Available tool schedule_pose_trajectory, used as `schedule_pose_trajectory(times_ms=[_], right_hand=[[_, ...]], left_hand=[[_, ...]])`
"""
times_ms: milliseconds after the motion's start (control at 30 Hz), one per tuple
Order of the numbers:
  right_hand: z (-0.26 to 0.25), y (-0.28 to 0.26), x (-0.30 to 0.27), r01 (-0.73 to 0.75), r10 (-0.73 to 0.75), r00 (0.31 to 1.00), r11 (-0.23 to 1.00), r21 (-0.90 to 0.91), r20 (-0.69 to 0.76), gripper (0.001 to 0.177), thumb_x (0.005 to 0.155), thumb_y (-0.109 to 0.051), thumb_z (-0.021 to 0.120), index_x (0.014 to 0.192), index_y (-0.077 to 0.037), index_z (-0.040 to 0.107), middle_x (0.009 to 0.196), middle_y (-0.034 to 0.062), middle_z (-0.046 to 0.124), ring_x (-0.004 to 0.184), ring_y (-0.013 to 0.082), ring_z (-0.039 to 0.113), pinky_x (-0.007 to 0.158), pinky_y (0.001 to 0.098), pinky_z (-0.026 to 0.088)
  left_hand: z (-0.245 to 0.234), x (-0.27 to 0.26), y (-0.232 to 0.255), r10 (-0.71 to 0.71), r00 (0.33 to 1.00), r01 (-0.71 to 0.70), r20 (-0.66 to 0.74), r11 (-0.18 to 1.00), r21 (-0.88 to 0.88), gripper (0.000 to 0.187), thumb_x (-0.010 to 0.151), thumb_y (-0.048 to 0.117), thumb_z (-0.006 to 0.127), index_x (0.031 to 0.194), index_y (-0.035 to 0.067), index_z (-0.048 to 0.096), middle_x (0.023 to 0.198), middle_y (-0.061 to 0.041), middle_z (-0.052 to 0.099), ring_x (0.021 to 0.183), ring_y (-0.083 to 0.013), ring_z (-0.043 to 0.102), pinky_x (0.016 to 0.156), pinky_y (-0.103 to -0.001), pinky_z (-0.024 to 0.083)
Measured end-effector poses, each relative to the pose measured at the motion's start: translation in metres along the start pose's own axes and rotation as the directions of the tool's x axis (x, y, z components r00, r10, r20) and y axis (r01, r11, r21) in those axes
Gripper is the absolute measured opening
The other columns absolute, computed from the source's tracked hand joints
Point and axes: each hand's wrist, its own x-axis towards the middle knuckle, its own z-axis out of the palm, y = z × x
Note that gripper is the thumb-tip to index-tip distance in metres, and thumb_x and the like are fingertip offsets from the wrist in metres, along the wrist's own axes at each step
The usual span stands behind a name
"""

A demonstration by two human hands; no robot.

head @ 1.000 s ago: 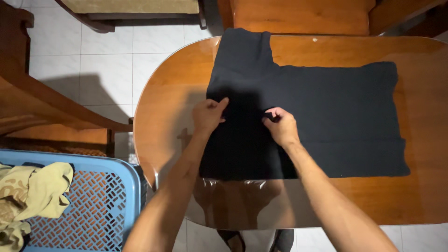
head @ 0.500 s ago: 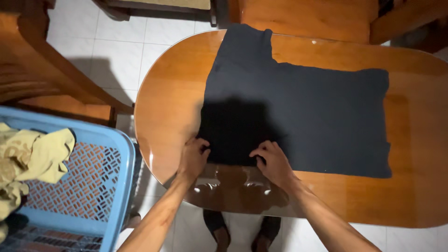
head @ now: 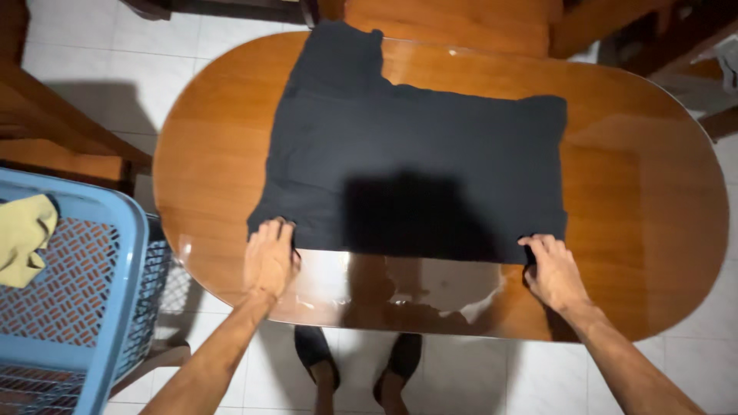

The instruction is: The person folds three t-shirts one by one on a wooden table. They retrieve each shirt from a blue laundry basket, lay it flat, fold the sides and bottom, and place the folded shirts into a neat stack on a nearby chair.

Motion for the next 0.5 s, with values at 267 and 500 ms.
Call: schedule_pose_trajectory(times_ms=[267, 500], right_hand=[[0.011, 0.064, 0.011, -0.004, -0.013, 0.989, 0.993, 0.120, 0.146, 0.029, 0.080, 0.000, 0.066, 0.108, -0.009, 0.069, 0.110, 0.0123, 0.066, 0.112, 0.0338, 0.060, 0.098, 0.0419, 0.049], [0.028, 0.089, -0.025, 0.076, -0.107, 0.950, 0.990, 0.117, 0.292, 0.037, 0.071, -0.005, 0.070, 0.107, -0.014, 0.072, 0.110, 0.0108, 0.068, 0.112, 0.0338, 0.062, 0.097, 0.0409, 0.051]], left_hand=[[0.015, 0.022, -0.006, -0.168, 0.972, 0.181, 0.164, 0.981, -0.066, 0.022, 0.075, 0.018, 0.076, 0.095, 0.009, 0.073, 0.104, -0.011, 0.068, 0.104, -0.0320, 0.064, 0.087, -0.044, 0.054], [-0.007, -0.034, 0.024, -0.243, 0.891, 0.247, 0.384, 0.968, 0.041, 0.025, 0.074, 0.023, 0.075, 0.097, 0.013, 0.072, 0.105, -0.006, 0.066, 0.107, -0.0292, 0.066, 0.090, -0.043, 0.055]])
